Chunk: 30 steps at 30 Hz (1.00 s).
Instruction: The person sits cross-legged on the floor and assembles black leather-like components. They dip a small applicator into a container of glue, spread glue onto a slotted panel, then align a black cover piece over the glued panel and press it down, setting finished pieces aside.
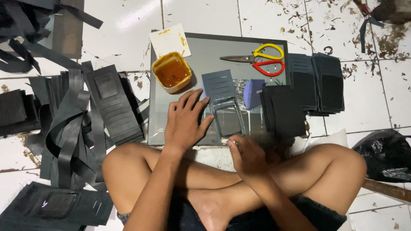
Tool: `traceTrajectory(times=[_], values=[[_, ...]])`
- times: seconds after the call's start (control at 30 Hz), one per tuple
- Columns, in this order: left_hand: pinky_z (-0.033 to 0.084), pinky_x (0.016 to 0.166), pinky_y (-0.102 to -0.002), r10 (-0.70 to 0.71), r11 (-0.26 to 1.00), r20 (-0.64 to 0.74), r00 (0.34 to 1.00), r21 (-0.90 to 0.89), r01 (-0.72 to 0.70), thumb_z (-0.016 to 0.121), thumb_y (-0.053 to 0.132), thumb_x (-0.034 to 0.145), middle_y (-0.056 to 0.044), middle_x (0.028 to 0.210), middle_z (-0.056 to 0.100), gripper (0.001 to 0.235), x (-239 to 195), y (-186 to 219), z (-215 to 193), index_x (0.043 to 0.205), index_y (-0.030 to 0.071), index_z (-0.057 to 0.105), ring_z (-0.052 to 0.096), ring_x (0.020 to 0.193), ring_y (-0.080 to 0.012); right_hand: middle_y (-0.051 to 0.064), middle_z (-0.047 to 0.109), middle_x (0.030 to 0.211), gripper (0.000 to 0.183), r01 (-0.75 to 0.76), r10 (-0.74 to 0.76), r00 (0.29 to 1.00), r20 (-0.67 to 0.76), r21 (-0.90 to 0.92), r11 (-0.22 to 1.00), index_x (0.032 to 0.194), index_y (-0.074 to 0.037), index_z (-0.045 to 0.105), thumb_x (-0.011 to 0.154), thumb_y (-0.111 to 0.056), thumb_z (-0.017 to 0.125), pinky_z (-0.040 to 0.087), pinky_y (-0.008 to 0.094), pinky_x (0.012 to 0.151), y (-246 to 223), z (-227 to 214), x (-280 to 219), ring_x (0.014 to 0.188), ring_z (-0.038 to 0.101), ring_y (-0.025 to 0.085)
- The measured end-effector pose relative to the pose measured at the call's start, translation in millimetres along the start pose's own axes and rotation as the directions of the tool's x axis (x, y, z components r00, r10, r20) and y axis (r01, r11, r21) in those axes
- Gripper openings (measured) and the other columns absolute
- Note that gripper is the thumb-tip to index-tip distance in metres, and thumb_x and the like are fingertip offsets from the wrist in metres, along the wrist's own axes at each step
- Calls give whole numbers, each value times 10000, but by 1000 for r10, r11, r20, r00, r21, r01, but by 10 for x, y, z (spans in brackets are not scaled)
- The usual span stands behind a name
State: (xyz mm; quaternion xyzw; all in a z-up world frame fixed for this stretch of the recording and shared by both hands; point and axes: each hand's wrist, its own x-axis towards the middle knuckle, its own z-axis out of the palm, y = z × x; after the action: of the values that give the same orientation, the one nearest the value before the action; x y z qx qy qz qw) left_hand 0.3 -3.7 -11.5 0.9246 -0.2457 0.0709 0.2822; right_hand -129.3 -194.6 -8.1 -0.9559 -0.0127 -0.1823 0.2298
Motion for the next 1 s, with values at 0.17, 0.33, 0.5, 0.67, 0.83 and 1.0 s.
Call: traceTrajectory(times=[0.17, 0.33, 0.5, 0.67, 0.83, 1.0], values=[[407, 965, -436, -14, 1000, 19, 1000, -14, 14, 693, 461, 916, -19, 1479, 542, 492, 0, 15, -21, 1337, 217, 622, 454, 1404, -243, 33, 754, 695, 131, -336, 289, 935, 204, 261, 905, 996, -207, 781, 931, -306, 724, 587, 367, 675, -19, -67, 19, 709, 750, 230], [401, 967, -442, -10, 999, 5, 1000, -31, 10, 688, 457, 923, -30, 1474, 542, 488, -8, -9, 0, 1339, 211, 623, 454, 1403, -250, 32, 707, 669, 152, -658, 634, 741, 222, 429, 619, 1007, -158, 784, 940, -270, 704, 512, 303, 641, 86, -313, 111, 652, 606, 140], [405, 962, -438, 6, 1000, -9, 1000, -13, -6, 695, 470, 920, -27, 1469, 544, 494, -1, -10, -8, 1335, 214, 620, 462, 1395, -247, 127, 748, 814, 117, -358, 358, 933, 33, 185, 915, 1048, -146, 767, 962, -223, 751, 547, 426, 704, 76, -453, 202, 785, 728, 327], [403, 964, -439, 4, 1000, -3, 1000, -26, -4, 686, 466, 931, -33, 1466, 548, 486, 8, 0, -12, 1335, 204, 623, 460, 1396, -252, 54, 752, 876, 128, -159, 141, 982, 123, 148, 976, 1042, -173, 744, 1007, -262, 660, 570, 379, 777, 132, -283, 179, 837, 745, 280], [400, 964, -447, 4, 999, -3, 1000, -50, -4, 694, 455, 927, -40, 1469, 544, 489, -8, -1, 1, 1338, 202, 618, 460, 1395, -262, -23, 707, 816, 98, 7, -28, 988, 152, 135, 991, 1056, -200, 733, 982, -240, 682, 578, 319, 761, 81, -197, 94, 785, 742, 197], [393, 980, -443, -23, 999, 43, 999, -37, 25, 668, 474, 936, -30, 1480, 539, 487, -2, 12, -29, 1343, 210, 620, 447, 1411, -251, 82, 765, 886, 126, -299, 297, 954, 38, 114, 947, 1061, -187, 770, 977, -267, 720, 576, 416, 778, 111, -353, 101, 874, 746, 316]])
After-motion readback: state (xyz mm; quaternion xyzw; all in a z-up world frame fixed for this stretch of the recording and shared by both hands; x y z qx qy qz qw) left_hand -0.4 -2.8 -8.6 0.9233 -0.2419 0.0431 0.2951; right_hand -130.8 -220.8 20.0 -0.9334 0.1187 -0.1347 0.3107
